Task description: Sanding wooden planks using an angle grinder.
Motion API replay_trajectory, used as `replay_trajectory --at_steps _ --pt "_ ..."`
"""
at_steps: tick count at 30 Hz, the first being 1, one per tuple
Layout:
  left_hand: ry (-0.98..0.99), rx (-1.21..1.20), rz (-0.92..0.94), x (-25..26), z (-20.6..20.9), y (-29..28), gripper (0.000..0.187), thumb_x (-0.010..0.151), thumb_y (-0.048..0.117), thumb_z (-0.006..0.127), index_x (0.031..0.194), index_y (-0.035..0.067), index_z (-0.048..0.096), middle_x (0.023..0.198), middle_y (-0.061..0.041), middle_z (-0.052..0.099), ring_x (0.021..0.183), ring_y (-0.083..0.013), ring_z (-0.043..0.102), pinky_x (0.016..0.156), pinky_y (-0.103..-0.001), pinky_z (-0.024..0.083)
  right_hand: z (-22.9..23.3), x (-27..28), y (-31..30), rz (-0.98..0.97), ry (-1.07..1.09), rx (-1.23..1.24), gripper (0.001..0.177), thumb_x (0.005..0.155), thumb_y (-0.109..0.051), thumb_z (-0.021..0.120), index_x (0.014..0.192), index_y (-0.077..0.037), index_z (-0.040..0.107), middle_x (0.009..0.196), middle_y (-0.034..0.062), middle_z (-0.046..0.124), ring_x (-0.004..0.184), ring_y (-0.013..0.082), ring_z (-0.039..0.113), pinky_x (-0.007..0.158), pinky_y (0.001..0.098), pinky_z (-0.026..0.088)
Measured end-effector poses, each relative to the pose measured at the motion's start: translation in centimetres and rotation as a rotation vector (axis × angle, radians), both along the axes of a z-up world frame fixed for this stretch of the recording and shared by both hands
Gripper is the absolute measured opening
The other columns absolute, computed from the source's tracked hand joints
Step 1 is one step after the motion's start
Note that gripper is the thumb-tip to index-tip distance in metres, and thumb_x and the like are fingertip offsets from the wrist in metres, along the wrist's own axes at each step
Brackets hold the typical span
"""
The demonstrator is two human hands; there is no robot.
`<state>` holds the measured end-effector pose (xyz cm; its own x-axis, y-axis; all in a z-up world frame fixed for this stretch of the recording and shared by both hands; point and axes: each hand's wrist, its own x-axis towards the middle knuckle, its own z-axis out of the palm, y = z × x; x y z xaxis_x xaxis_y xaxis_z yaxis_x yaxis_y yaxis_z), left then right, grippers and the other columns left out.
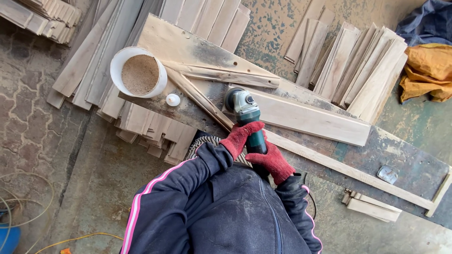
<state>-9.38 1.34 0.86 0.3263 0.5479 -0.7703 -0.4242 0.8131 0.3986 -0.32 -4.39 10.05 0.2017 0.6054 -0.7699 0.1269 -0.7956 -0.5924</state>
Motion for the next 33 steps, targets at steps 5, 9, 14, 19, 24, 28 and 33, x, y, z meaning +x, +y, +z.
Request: replay_trajectory --at_steps 5,9,14,19,24,28,33 --pt "-0.006 0.026 -0.007 1.3 -0.2 2.1 0.055 0.059 0.028 0.098 0.1 0.005 0.071 0.074 -0.015 0.073 0.07 -0.0306 0.076 0.068 -0.044 0.064 -1.8 1.3 0.4 -0.039 -0.012 0.07 0.045 0.059 -0.021 0.097 0.09 -0.004 0.069 0.072 0.012 0.064 0.067 0.0236 0.066 0.062 0.0336 0.053" --pt "-0.082 0.011 -0.026 4.6 -1.5 0.4 0.055 0.061 0.025 0.096 0.103 0.002 0.068 0.075 -0.017 0.072 0.071 -0.0316 0.075 0.069 -0.046 0.063 -2.2 3.1 -2.2 -0.139 -0.017 0.079 0.047 0.057 -0.023 0.098 0.089 -0.006 0.069 0.07 0.0121 0.065 0.065 0.0231 0.066 0.06 0.0333 0.053" --pt "-0.154 0.0 -0.071 6.1 -3.1 -1.6 0.057 0.06 0.016 0.097 0.102 -0.004 0.065 0.071 -0.024 0.069 0.067 -0.0362 0.074 0.065 -0.047 0.064 -2.0 4.0 -4.9 -0.233 -0.018 0.057 0.048 0.056 -0.019 0.099 0.091 -0.002 0.071 0.07 0.0154 0.066 0.064 0.0263 0.068 0.058 0.0368 0.056" --pt "-0.119 0.027 -0.086 3.1 -1.4 -1.7 0.059 0.062 0.021 0.097 0.106 -0.003 0.065 0.077 -0.022 0.072 0.073 -0.0344 0.076 0.071 -0.048 0.064 -3.3 3.4 -4.5 -0.166 -0.011 0.049 0.052 0.056 -0.019 0.1 0.095 -0.002 0.071 0.075 0.0144 0.066 0.071 0.0251 0.068 0.065 0.0366 0.056" --pt "-0.061 0.032 -0.024 0.1 0.4 -1.9 0.069 0.061 0.025 0.098 0.118 0.003 0.066 0.09 -0.013 0.072 0.088 -0.0251 0.075 0.087 -0.044 0.06 -2.1 1.1 -2.7 -0.057 0.019 0.028 0.056 0.053 -0.018 0.1 0.099 -0.003 0.071 0.078 0.0136 0.066 0.075 0.0257 0.068 0.069 0.0362 0.056" --pt "-0.008 -0.003 0.056 -2.2 1.1 -1.6 0.067 0.058 0.025 0.1 0.114 0.006 0.068 0.089 -0.013 0.073 0.087 -0.0252 0.074 0.087 -0.043 0.059 -1.2 -0.5 -1.2 0.073 0.018 0.0 0.058 0.052 -0.023 0.1 0.1 -0.005 0.072 0.079 0.0123 0.064 0.077 0.0251 0.066 0.07 0.0344 0.054" --pt "-0.018 -0.005 0.061 -1.1 1.3 -1.7 0.062 0.059 0.021 0.099 0.111 0.006 0.069 0.088 -0.011 0.073 0.084 -0.0211 0.073 0.086 -0.039 0.059 -2.4 0.1 -2.4 0.074 -0.026 -0.026 0.059 0.052 -0.027 0.101 0.1 -0.008 0.072 0.079 0.0117 0.064 0.076 0.0237 0.064 0.069 0.0332 0.053"
